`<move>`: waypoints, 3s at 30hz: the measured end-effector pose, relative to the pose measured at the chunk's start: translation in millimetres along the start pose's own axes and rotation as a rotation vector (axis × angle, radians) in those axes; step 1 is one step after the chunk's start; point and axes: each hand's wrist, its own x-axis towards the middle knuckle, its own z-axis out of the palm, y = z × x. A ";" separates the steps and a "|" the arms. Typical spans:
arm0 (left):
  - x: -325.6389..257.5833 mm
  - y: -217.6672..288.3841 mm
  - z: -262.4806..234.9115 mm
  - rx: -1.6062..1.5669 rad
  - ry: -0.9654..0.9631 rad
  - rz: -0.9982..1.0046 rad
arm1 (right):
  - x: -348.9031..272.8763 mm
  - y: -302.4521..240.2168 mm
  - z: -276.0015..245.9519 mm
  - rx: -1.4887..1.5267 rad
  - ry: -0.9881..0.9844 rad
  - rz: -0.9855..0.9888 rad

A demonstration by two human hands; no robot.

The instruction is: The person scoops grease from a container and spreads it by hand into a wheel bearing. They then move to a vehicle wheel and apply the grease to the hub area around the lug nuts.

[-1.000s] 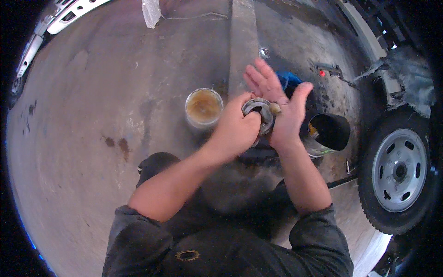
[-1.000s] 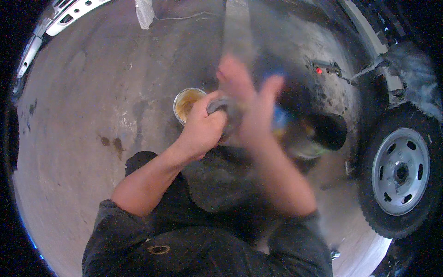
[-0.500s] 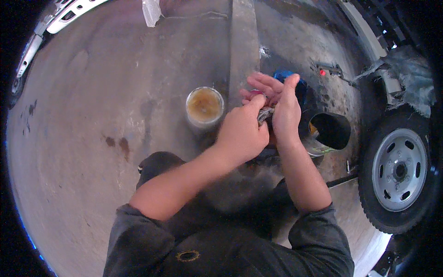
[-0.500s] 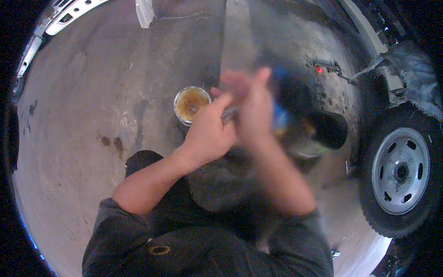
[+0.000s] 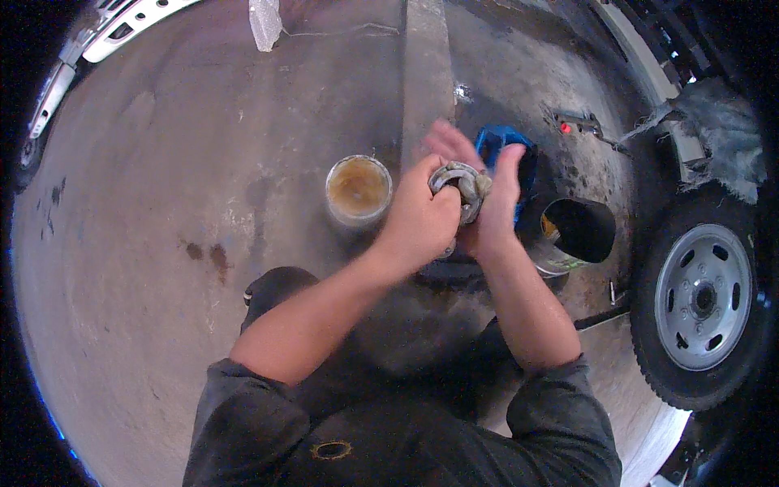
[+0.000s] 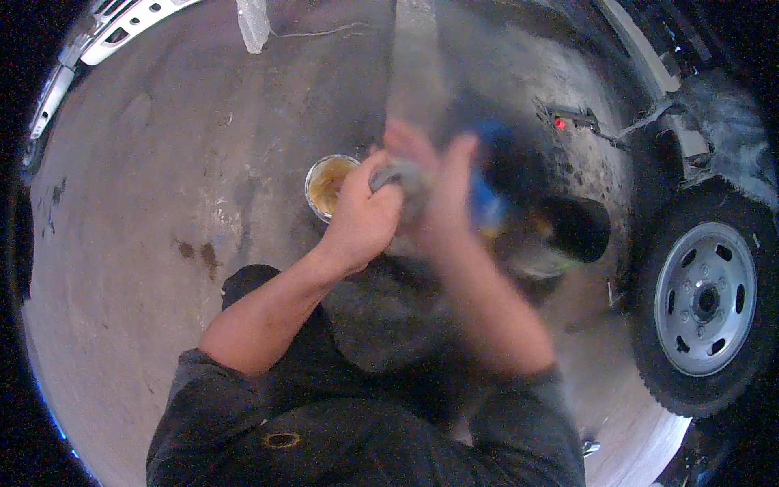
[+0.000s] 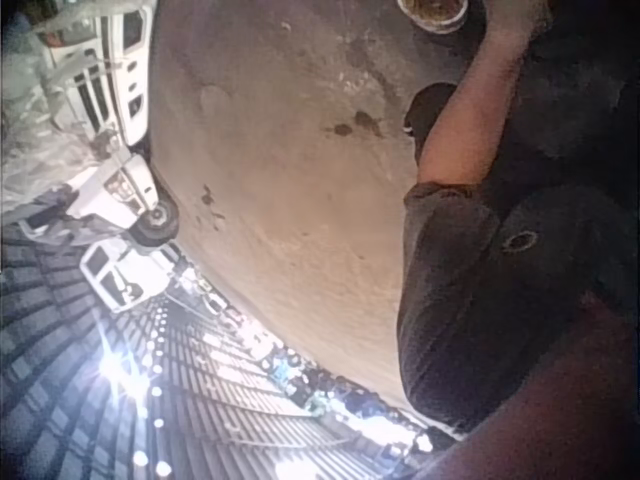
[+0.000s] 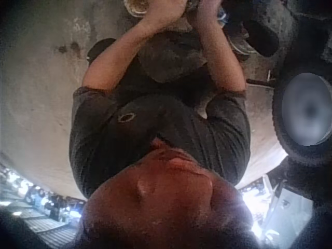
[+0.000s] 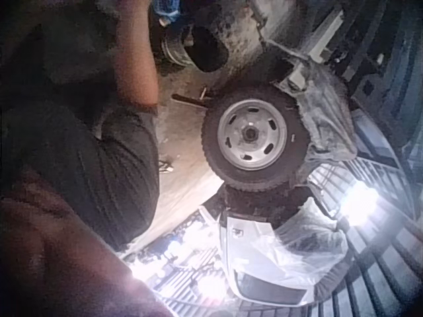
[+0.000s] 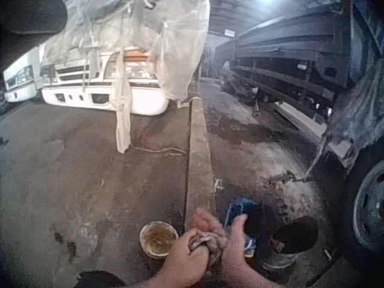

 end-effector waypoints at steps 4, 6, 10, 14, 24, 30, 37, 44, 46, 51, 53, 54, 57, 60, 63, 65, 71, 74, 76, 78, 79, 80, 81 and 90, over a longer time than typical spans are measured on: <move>-2.2 17.9 -5.1 -0.089 -0.104 -0.144 | -8.0 -0.8 -11.3 -0.055 0.032 0.176; -4.1 28.8 -9.1 -0.083 -0.169 -0.237 | -0.3 -7.7 -27.0 -0.325 0.085 -0.193; -4.8 32.1 -18.5 -0.018 -0.263 -0.348 | -19.8 -36.8 -27.0 -0.995 -0.213 -0.685; 2.8 33.1 -25.9 0.142 -0.441 -0.466 | -30.7 -44.5 -20.3 -1.287 -0.309 -0.617; 4.9 30.5 -33.1 0.260 -0.633 -0.300 | -42.2 -54.7 -18.4 -1.788 -0.505 -0.709; 8.7 -2.4 -25.5 0.258 -0.330 -0.189 | -46.6 -43.2 -12.7 -1.698 -0.354 -0.627; 12.3 -26.3 -15.5 0.301 -0.052 -0.061 | -45.8 -18.6 -17.5 -1.470 -0.146 -0.600; 10.2 8.1 -27.7 -0.836 -0.339 -0.686 | -54.9 -45.7 -17.3 -0.642 -0.144 -0.726; 4.7 11.0 -30.6 -1.133 -0.661 -0.585 | -57.1 -51.9 -14.4 -0.434 -0.120 -0.768; -3.7 10.9 -20.9 -1.396 -1.149 -0.454 | -61.5 -57.0 -23.6 -0.344 -0.242 -0.772; -6.4 16.4 -16.3 -1.412 -1.217 -0.457 | -67.6 -57.5 -18.6 -0.454 -0.175 -0.756; -7.5 18.2 -13.2 -1.422 -1.237 -0.458 | -70.6 -57.7 -16.1 -0.511 -0.138 -0.747; -11.6 18.2 -9.3 -1.429 -1.230 -0.484 | -75.0 -56.8 -16.1 -0.577 -0.116 -0.714; -14.3 19.0 -9.9 -1.411 -1.196 -0.503 | -80.1 -57.6 -11.3 -0.679 -0.082 -0.690; -13.9 19.3 -10.6 -1.376 -1.180 -0.492 | -83.3 -59.2 -2.7 -0.687 -0.072 -0.626; -13.1 18.9 -11.2 -1.316 -1.153 -0.446 | -83.0 -57.3 0.0 -0.678 -0.078 -0.588; -7.7 10.5 -18.5 -0.989 -0.882 -0.243 | -74.8 -37.8 -8.5 -0.585 -0.212 -0.531; -6.2 8.8 -23.2 -0.873 -0.748 -0.184 | -76.5 -34.2 -9.8 -0.642 -0.245 -0.546; -10.2 7.3 -24.5 -0.804 -0.625 -0.232 | -76.1 -23.8 -8.2 -0.556 -0.239 -0.602; -11.7 3.9 -26.3 -0.692 -0.559 -0.232 | -77.7 -24.3 -0.9 -0.637 -0.243 -0.564; -12.2 2.8 -26.9 -0.636 -0.526 -0.233 | -78.2 -24.6 1.5 -0.677 -0.245 -0.545; -13.0 3.2 -26.6 -0.641 -0.525 -0.244 | -78.2 -24.0 1.5 -0.666 -0.256 -0.550; -13.9 4.3 -26.3 -0.645 -0.523 -0.255 | -78.1 -22.5 0.9 -0.638 -0.270 -0.593; -10.4 11.6 -18.1 -1.187 -0.983 -0.451 | -87.4 -35.0 -7.8 -0.568 -0.253 -0.616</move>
